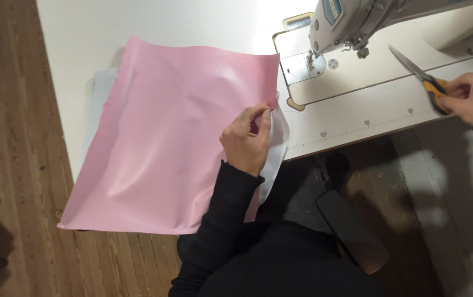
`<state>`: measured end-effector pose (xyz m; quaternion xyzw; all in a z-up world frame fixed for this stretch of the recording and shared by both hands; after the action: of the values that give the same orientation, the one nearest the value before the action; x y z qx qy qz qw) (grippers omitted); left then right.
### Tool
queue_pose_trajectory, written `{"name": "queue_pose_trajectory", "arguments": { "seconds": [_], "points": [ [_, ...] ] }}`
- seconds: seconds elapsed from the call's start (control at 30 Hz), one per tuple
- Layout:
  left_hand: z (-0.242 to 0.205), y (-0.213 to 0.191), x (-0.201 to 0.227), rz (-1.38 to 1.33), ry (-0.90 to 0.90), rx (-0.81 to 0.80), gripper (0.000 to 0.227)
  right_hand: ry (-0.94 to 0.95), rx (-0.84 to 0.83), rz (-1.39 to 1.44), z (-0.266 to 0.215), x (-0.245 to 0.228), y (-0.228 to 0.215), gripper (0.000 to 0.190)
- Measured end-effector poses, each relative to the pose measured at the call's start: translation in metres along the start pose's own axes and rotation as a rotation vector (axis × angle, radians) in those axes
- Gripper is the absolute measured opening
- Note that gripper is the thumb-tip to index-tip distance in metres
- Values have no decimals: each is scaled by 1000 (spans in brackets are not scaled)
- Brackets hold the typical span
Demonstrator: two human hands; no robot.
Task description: Cutting and preparing a piece of pink material for sewing at a workshop station.
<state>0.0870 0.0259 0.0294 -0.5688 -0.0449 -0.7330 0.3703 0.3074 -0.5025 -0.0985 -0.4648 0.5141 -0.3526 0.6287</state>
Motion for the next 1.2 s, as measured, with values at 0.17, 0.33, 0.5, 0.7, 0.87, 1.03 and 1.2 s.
{"name": "queue_pose_trajectory", "arguments": {
  "seconds": [0.17,0.33,0.5,0.7,0.87,1.03,1.2],
  "points": [
    [3,0,-7,20,-65,-27,11,244,-475,844,-98,-196,-13,31],
    [2,3,-10,32,-66,-45,11,420,-697,1242,-194,-313,59,31],
    [2,5,-7,-18,-40,-38,10,412,-759,1426,-202,-368,79,37],
    [4,1,-9,21,-69,-16,9,421,-704,1376,-189,-369,82,28],
    [5,3,-12,3,-60,-11,9,414,-714,1372,-187,-371,81,24],
    [1,2,-12,1,-70,-29,10,416,-691,1372,-187,-365,85,24],
    [5,4,-12,7,-92,-26,10,390,-672,1360,-176,-366,81,25]
  ]
}}
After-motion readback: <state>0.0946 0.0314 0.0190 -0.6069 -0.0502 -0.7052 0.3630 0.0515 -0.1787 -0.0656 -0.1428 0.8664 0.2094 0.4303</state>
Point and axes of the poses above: each hand's wrist, its own z-axis towards the middle knuckle, its own y-axis out of the palm, x = y × z, the point moved 10 cm from there along z, towards the middle knuckle, and after that the axes turned 2 degrees about x, right-handed, at the moved point
